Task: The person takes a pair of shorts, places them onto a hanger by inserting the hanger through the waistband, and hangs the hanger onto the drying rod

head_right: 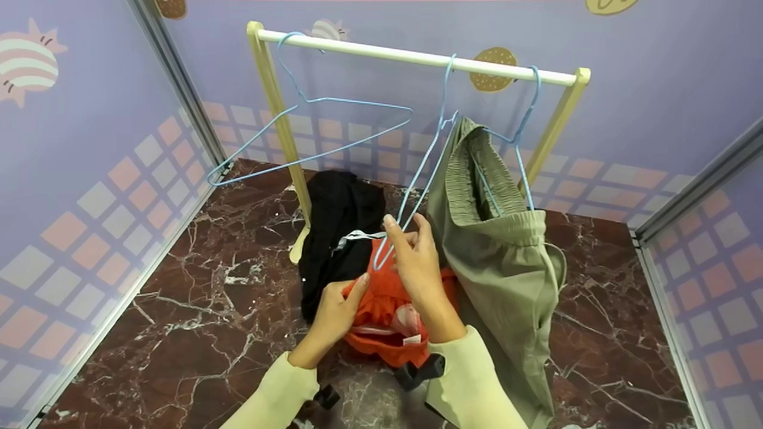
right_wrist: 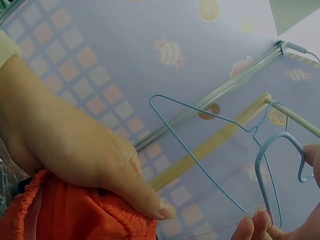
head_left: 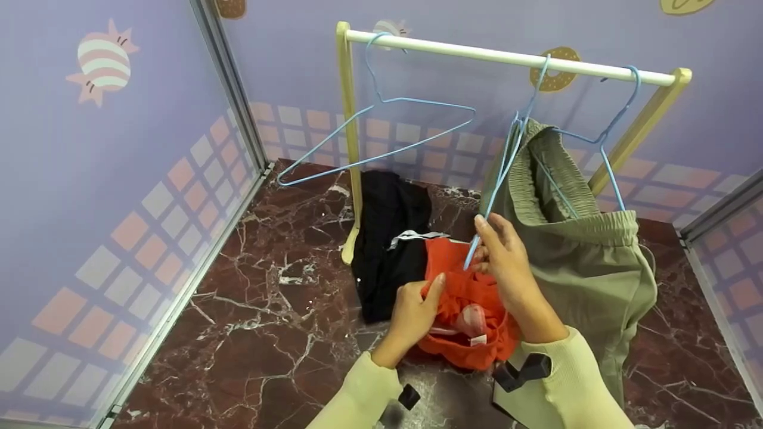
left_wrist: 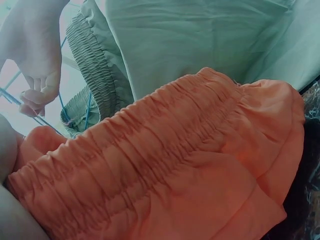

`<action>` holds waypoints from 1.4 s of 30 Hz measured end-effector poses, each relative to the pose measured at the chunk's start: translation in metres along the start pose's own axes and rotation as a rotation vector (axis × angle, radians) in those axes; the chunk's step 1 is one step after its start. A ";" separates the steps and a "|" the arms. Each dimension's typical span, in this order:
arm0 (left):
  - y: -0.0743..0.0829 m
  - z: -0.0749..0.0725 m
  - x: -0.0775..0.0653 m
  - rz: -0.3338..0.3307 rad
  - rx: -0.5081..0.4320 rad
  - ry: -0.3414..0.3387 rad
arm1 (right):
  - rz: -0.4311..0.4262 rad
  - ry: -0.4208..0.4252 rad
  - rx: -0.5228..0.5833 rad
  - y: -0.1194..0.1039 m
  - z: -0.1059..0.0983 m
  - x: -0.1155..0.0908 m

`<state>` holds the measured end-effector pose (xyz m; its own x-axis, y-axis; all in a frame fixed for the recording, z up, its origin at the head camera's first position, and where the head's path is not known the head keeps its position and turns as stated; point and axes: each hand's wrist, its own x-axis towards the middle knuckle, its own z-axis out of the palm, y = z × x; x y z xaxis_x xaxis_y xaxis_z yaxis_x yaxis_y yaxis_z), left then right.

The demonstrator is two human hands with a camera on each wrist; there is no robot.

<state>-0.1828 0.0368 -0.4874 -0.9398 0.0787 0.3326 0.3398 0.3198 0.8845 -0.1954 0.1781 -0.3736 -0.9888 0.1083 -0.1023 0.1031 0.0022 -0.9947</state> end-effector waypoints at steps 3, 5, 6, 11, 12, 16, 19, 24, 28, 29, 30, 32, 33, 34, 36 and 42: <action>0.000 0.000 0.000 0.006 0.001 -0.002 | -0.001 -0.003 0.023 -0.002 -0.002 -0.001; -0.001 0.000 0.000 0.010 0.000 -0.004 | 0.005 -0.011 0.032 -0.004 -0.003 -0.001; -0.001 0.001 0.000 0.012 -0.001 -0.005 | 0.009 -0.013 0.040 -0.005 -0.003 0.000; -0.002 0.002 0.000 0.020 -0.003 -0.003 | 0.027 -0.013 0.099 -0.009 -0.005 0.001; -0.002 0.002 0.000 0.022 -0.005 -0.004 | 0.026 -0.014 0.115 -0.010 -0.006 0.001; -0.002 0.002 0.001 0.030 -0.019 -0.010 | 0.020 -0.006 0.167 -0.012 -0.009 0.001; -0.002 0.002 0.001 0.032 -0.021 -0.009 | 0.014 -0.005 0.195 -0.014 -0.010 0.001; -0.001 0.002 0.001 0.027 -0.012 -0.008 | -0.011 -0.009 0.203 -0.017 -0.013 0.000; -0.001 0.002 0.000 0.029 -0.016 -0.011 | -0.020 -0.017 0.235 -0.017 -0.013 -0.002; -0.001 0.001 0.000 0.029 -0.016 -0.011 | -0.021 -0.026 0.249 -0.017 -0.012 -0.003; -0.001 0.001 0.000 0.031 -0.018 -0.011 | -0.021 -0.034 0.266 -0.017 -0.012 -0.004; -0.002 0.001 0.000 0.029 -0.023 -0.010 | -0.020 -0.062 0.298 -0.015 -0.010 -0.005; -0.002 0.001 0.000 0.026 -0.024 -0.010 | -0.018 -0.077 0.308 -0.015 -0.009 -0.006; -0.002 0.001 0.000 0.023 -0.025 -0.010 | -0.017 -0.088 0.311 -0.014 -0.009 -0.006; -0.002 0.001 0.000 0.017 -0.029 -0.012 | -0.022 -0.105 0.308 -0.013 -0.009 -0.007; -0.002 0.001 -0.001 0.006 -0.028 -0.015 | -0.066 -0.131 0.284 -0.009 -0.010 -0.012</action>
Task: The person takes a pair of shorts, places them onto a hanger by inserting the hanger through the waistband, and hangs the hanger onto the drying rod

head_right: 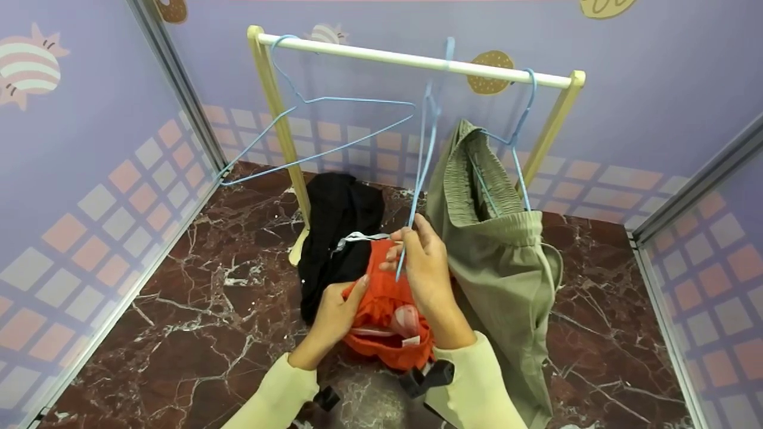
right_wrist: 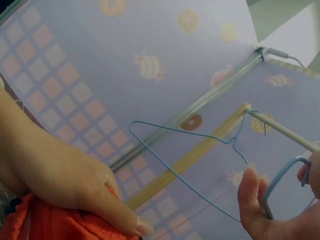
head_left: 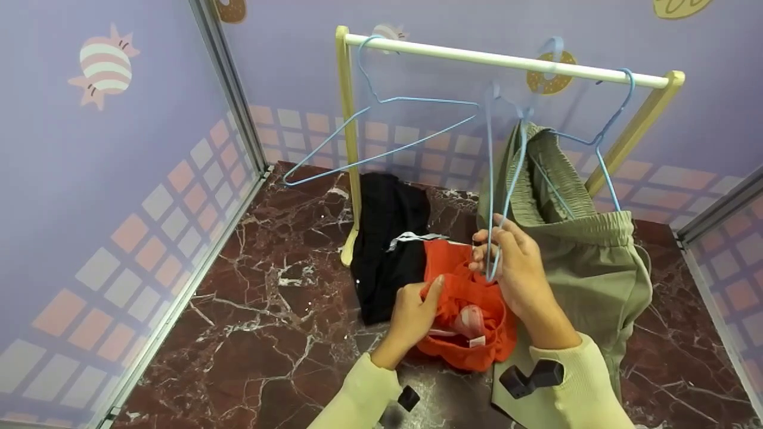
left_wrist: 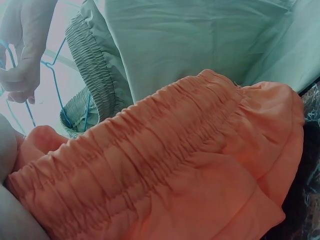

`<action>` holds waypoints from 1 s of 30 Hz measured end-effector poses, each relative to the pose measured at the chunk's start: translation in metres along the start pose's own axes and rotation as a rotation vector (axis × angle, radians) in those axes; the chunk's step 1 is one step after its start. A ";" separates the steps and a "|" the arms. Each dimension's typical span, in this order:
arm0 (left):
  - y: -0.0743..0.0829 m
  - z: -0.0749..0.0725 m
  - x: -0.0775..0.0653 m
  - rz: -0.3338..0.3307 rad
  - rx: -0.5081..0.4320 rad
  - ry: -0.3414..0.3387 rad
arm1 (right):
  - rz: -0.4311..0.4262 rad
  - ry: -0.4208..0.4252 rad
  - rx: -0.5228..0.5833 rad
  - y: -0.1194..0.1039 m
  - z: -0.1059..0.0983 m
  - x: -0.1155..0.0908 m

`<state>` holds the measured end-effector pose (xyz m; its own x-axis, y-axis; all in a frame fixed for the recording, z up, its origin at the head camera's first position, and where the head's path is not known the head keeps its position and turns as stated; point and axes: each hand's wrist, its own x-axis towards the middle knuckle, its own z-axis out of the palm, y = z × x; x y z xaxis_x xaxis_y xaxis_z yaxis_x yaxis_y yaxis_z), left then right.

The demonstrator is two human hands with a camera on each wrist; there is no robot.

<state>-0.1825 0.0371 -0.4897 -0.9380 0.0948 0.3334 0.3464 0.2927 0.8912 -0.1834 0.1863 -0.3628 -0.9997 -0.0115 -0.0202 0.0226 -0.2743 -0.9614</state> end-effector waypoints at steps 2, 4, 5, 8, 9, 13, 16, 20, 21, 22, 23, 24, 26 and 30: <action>0.000 0.000 0.000 -0.002 -0.001 0.002 | -0.005 0.000 -0.001 0.001 -0.001 -0.001; 0.000 0.001 -0.001 -0.002 -0.004 0.004 | -0.006 0.006 -0.011 0.002 -0.002 -0.003; 0.000 0.000 -0.001 -0.003 -0.003 0.004 | -0.007 0.009 -0.020 0.003 -0.003 -0.004; -0.001 0.001 -0.001 -0.005 0.001 0.004 | -0.003 0.029 -0.033 0.006 -0.006 -0.007; -0.001 0.001 -0.001 -0.006 0.005 0.005 | 0.000 0.031 -0.040 0.007 -0.007 -0.008; -0.002 0.001 0.000 -0.006 0.019 0.009 | 0.016 0.053 -0.057 0.013 -0.012 -0.012; -0.003 0.001 0.001 -0.003 0.026 0.016 | 0.025 0.073 -0.104 0.019 -0.016 -0.015; -0.004 0.001 0.001 -0.003 0.021 0.022 | 0.021 0.090 -0.173 0.027 -0.023 -0.020; -0.004 0.001 0.002 -0.005 0.021 0.023 | 0.019 0.092 -0.184 0.029 -0.025 -0.021; -0.004 0.001 0.002 -0.008 0.023 0.022 | 0.016 0.092 -0.194 0.031 -0.027 -0.022; -0.004 0.001 0.002 -0.012 0.023 0.019 | 0.014 0.095 -0.203 0.033 -0.028 -0.024; -0.004 0.001 0.002 -0.015 0.023 0.016 | 0.009 0.093 -0.206 0.034 -0.030 -0.025; -0.005 0.001 0.003 -0.018 0.029 0.017 | 0.000 0.093 -0.205 0.038 -0.033 -0.028; -0.006 0.000 0.003 -0.027 0.038 0.022 | 0.000 0.104 -0.208 0.042 -0.038 -0.034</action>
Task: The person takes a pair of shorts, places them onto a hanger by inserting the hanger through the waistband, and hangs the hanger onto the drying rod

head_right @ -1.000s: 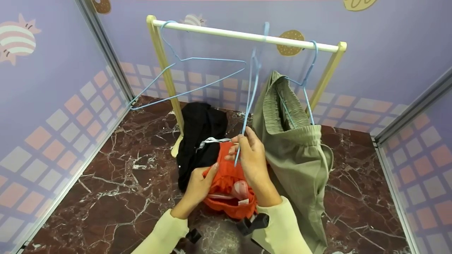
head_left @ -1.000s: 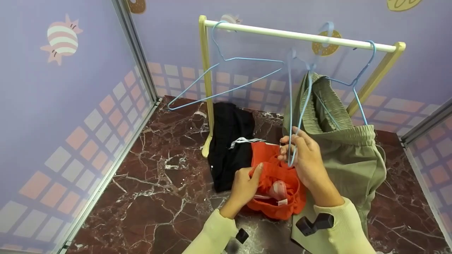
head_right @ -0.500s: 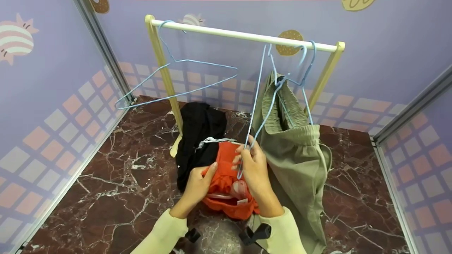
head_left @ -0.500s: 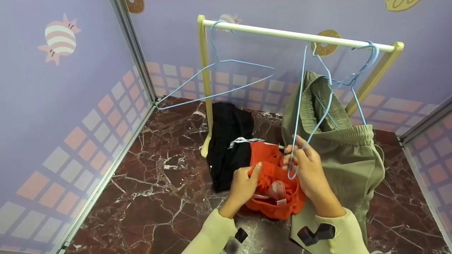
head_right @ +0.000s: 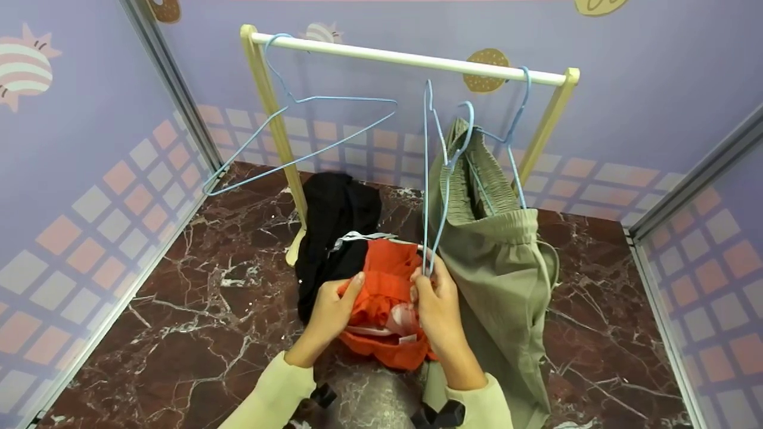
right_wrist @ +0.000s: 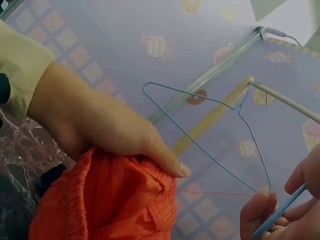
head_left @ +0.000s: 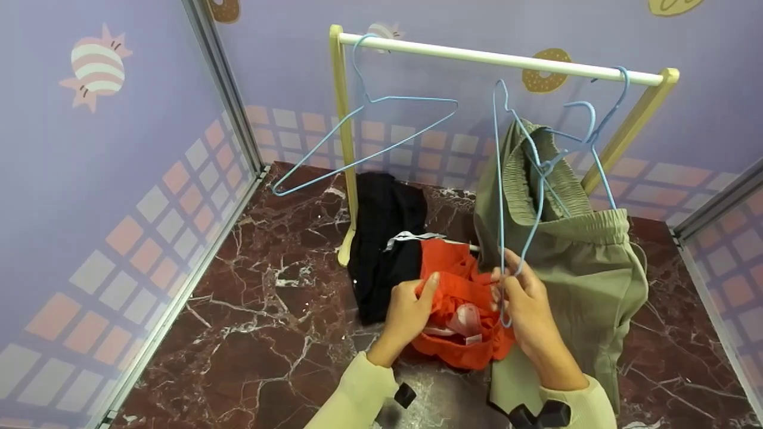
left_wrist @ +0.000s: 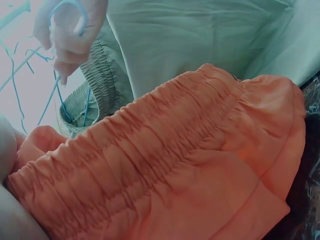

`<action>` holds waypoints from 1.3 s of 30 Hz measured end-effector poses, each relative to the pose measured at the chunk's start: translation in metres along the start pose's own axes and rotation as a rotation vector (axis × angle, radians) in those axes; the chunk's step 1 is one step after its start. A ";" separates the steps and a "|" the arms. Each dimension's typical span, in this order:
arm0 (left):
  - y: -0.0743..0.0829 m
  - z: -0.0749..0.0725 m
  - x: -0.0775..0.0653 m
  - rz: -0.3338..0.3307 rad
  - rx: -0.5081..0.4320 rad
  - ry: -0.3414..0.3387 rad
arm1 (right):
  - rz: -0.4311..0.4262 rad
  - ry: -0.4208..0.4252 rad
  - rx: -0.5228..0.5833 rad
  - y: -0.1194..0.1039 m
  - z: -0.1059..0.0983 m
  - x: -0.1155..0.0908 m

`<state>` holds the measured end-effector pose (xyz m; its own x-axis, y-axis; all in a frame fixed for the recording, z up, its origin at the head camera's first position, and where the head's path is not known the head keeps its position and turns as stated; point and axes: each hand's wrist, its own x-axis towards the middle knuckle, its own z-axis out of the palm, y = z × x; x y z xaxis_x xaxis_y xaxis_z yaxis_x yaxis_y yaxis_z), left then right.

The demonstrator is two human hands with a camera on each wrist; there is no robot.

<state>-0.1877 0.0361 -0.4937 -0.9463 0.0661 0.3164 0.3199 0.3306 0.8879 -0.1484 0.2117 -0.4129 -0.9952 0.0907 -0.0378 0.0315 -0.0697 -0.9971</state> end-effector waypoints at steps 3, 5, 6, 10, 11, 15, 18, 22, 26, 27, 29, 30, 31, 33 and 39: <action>0.000 -0.001 0.001 0.000 0.007 0.001 | 0.010 0.017 -0.008 0.003 -0.004 -0.004; -0.001 -0.002 0.001 0.006 0.009 0.000 | 0.009 0.020 -0.009 0.005 -0.006 -0.006; -0.001 -0.002 0.001 0.010 0.008 -0.001 | 0.005 0.018 0.002 0.007 -0.008 -0.008; -0.001 -0.003 0.002 0.029 0.006 0.000 | 0.000 0.018 0.010 0.011 -0.014 -0.012; -0.001 -0.003 0.002 0.034 0.008 0.003 | -0.002 0.020 0.007 0.012 -0.016 -0.013; -0.002 -0.003 0.003 0.040 0.009 0.008 | 0.006 0.033 -0.011 0.014 -0.024 -0.019; -0.002 -0.003 0.004 0.029 0.010 0.006 | 0.018 0.033 0.003 0.015 -0.029 -0.023; -0.003 -0.003 0.004 0.012 0.020 0.013 | 0.046 0.042 -0.015 0.014 -0.035 -0.028; -0.004 -0.004 0.005 -0.008 0.037 0.022 | 0.050 0.053 -0.037 0.013 -0.039 -0.033; -0.004 -0.005 0.006 -0.013 0.043 0.023 | 0.047 0.054 -0.045 0.013 -0.040 -0.034; -0.004 -0.006 0.006 -0.020 0.052 0.027 | 0.044 0.055 -0.061 0.013 -0.043 -0.037; -0.004 -0.006 0.007 -0.023 0.054 0.030 | 0.045 0.058 -0.068 0.013 -0.044 -0.039; -0.004 -0.007 0.007 -0.025 0.059 0.034 | 0.046 0.060 -0.078 0.013 -0.045 -0.040; -0.005 -0.008 0.008 -0.028 0.065 0.040 | 0.051 0.062 -0.089 0.013 -0.047 -0.043; -0.008 -0.011 0.010 -0.058 0.070 0.040 | 0.070 0.080 -0.133 0.015 -0.052 -0.051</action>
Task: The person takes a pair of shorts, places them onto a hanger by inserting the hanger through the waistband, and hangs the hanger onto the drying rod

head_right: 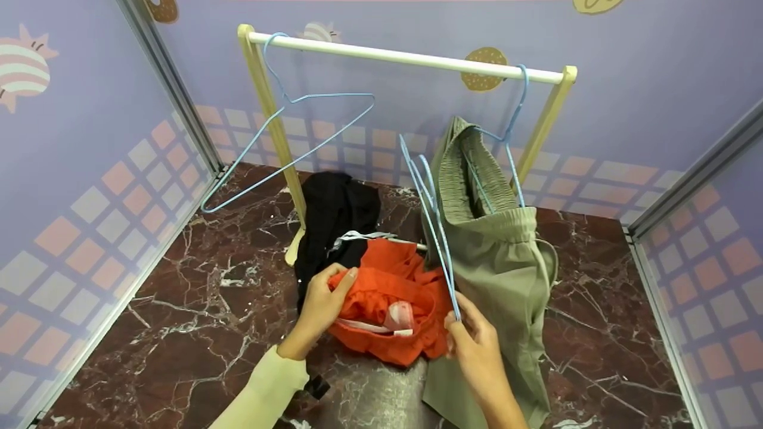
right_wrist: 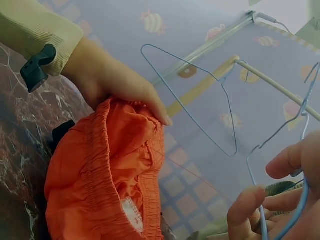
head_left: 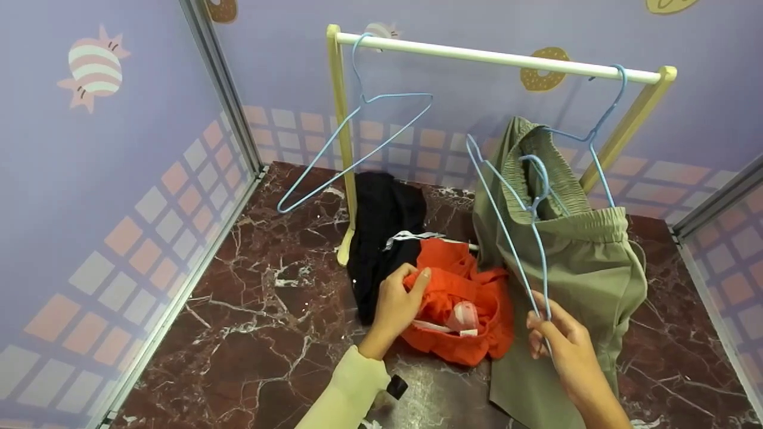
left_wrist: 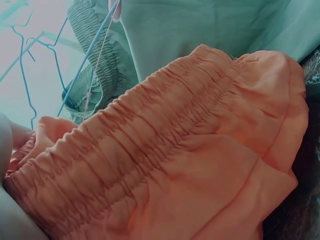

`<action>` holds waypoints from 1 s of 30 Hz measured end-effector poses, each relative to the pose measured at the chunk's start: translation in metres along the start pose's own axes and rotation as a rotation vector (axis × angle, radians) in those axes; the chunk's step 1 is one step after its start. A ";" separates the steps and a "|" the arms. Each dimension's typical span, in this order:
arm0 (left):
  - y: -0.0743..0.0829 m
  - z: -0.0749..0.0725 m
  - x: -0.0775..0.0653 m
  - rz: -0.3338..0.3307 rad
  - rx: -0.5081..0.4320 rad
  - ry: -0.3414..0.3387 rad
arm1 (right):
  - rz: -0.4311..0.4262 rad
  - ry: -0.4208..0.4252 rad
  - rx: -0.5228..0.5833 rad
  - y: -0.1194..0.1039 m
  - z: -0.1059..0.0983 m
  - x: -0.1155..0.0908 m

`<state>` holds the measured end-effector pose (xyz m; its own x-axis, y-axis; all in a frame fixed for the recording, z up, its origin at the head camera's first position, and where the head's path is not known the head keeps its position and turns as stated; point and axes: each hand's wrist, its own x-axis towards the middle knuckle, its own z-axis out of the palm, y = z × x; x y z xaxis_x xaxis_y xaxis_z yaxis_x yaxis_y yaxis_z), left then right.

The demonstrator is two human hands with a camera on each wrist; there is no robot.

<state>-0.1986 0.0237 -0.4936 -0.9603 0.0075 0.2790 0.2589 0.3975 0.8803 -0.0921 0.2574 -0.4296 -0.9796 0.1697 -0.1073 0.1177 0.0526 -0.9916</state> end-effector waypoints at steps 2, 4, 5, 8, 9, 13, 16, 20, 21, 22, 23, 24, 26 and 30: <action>-0.001 -0.001 0.001 -0.007 0.001 0.004 | 0.005 -0.001 -0.017 0.001 -0.002 -0.002; -0.002 -0.002 0.002 -0.010 0.001 0.012 | 0.012 -0.006 -0.027 0.003 -0.004 -0.004; -0.003 -0.002 0.002 -0.009 0.001 0.017 | 0.015 -0.007 -0.030 0.003 -0.005 -0.006; -0.005 -0.004 0.003 -0.006 -0.005 0.026 | 0.020 -0.012 -0.037 0.004 -0.008 -0.008; -0.006 -0.004 0.004 -0.008 -0.005 0.028 | 0.019 -0.014 -0.039 0.004 -0.010 -0.009; -0.010 -0.006 0.006 -0.021 0.001 0.026 | 0.029 -0.034 -0.059 0.005 -0.015 -0.013; -0.012 -0.008 0.007 -0.036 0.008 0.028 | 0.036 -0.063 -0.070 0.006 -0.019 -0.016; -0.014 -0.010 0.010 -0.074 0.030 0.033 | 0.037 -0.092 -0.086 0.008 -0.024 -0.021; -0.014 -0.011 0.010 -0.086 0.035 0.031 | 0.035 -0.095 -0.087 0.008 -0.025 -0.022; -0.015 -0.011 0.011 -0.097 0.040 0.029 | 0.031 -0.100 -0.085 0.009 -0.026 -0.022; -0.015 -0.012 0.011 -0.108 0.044 0.028 | 0.026 -0.106 -0.082 0.010 -0.027 -0.023; -0.015 -0.013 0.011 -0.114 0.044 0.024 | 0.016 -0.114 -0.073 0.011 -0.028 -0.024; -0.015 -0.014 0.012 -0.124 0.035 0.015 | -0.007 -0.136 -0.060 0.013 -0.031 -0.025; -0.016 -0.016 0.012 -0.139 0.007 0.001 | -0.048 -0.182 -0.059 0.016 -0.036 -0.028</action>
<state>-0.2124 0.0031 -0.4979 -0.9867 -0.0488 0.1551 0.1229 0.4010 0.9078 -0.0573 0.2886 -0.4401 -0.9970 -0.0147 -0.0766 0.0744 0.1153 -0.9905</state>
